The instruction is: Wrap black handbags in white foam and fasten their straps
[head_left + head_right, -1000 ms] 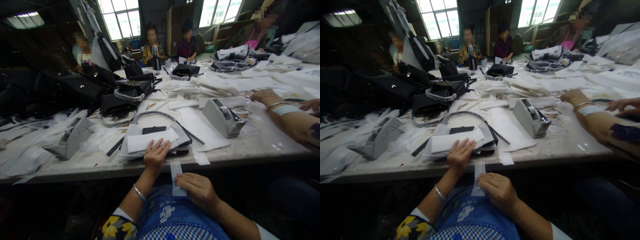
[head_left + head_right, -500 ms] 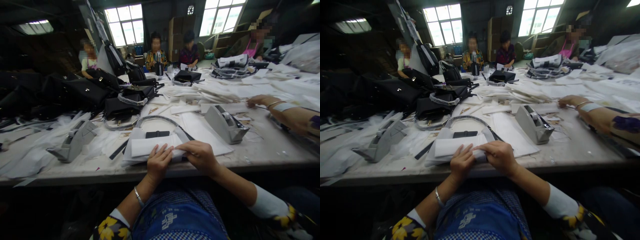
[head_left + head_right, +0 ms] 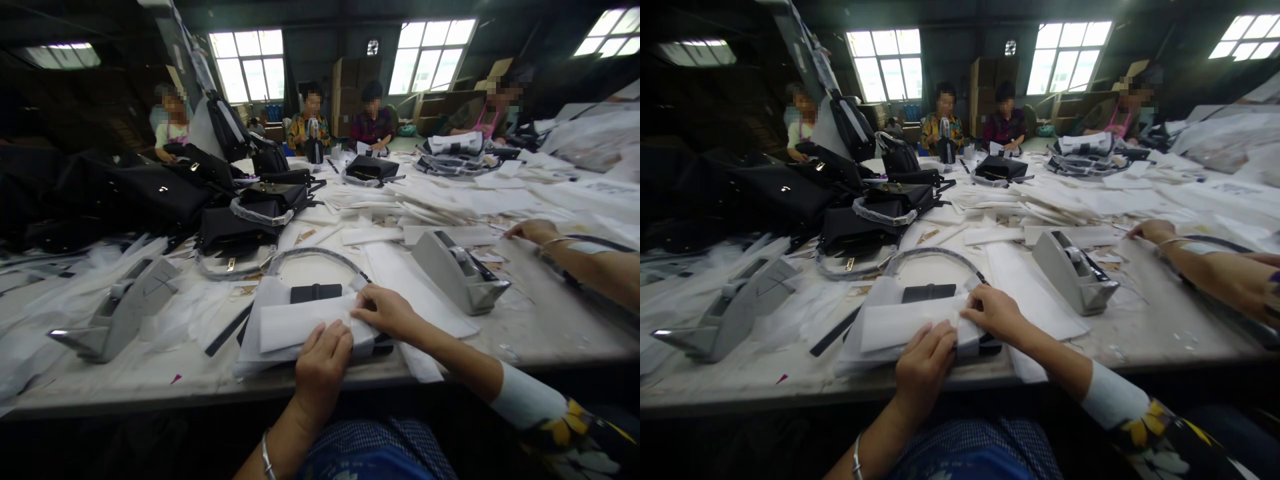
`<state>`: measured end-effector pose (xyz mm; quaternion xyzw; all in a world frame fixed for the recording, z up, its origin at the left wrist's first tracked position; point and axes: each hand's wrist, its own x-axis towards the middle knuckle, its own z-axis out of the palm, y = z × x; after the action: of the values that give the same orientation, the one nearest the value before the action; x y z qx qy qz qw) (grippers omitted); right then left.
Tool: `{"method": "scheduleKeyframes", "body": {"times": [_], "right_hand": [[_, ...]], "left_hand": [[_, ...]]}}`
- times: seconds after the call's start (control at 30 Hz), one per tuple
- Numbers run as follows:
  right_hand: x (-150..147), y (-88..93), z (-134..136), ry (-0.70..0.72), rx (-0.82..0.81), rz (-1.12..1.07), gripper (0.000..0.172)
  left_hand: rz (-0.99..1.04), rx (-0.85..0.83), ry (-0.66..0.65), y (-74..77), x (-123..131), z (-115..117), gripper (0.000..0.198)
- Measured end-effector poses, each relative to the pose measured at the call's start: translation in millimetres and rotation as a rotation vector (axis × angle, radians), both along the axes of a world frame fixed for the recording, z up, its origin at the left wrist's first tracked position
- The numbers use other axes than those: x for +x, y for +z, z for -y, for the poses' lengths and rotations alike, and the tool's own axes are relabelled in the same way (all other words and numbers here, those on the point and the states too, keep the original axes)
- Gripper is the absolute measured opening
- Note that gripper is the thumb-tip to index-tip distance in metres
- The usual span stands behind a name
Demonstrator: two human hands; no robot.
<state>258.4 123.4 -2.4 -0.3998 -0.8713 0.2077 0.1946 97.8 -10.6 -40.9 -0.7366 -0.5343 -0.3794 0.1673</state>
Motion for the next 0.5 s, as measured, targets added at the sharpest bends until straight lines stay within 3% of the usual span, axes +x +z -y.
{"method": "scheduleKeyframes", "body": {"times": [0.2,0.37,0.5], "right_hand": [[-6.4,-1.9,-13.2,-0.046,-0.073,0.022,0.02],[-11.2,-5.2,-14.6,-0.087,-0.059,-0.132,0.015],[21.6,7.2,-16.6,-0.131,-0.002,-0.181,0.006]], "left_hand": [[-0.157,-0.082,0.015,0.3,1.6,-0.1,0.038],[-0.215,-0.106,0.032,-0.2,1.6,-1.7,0.042],[-0.242,-0.097,0.022,-1.5,-2.0,-1.4,0.047]]}}
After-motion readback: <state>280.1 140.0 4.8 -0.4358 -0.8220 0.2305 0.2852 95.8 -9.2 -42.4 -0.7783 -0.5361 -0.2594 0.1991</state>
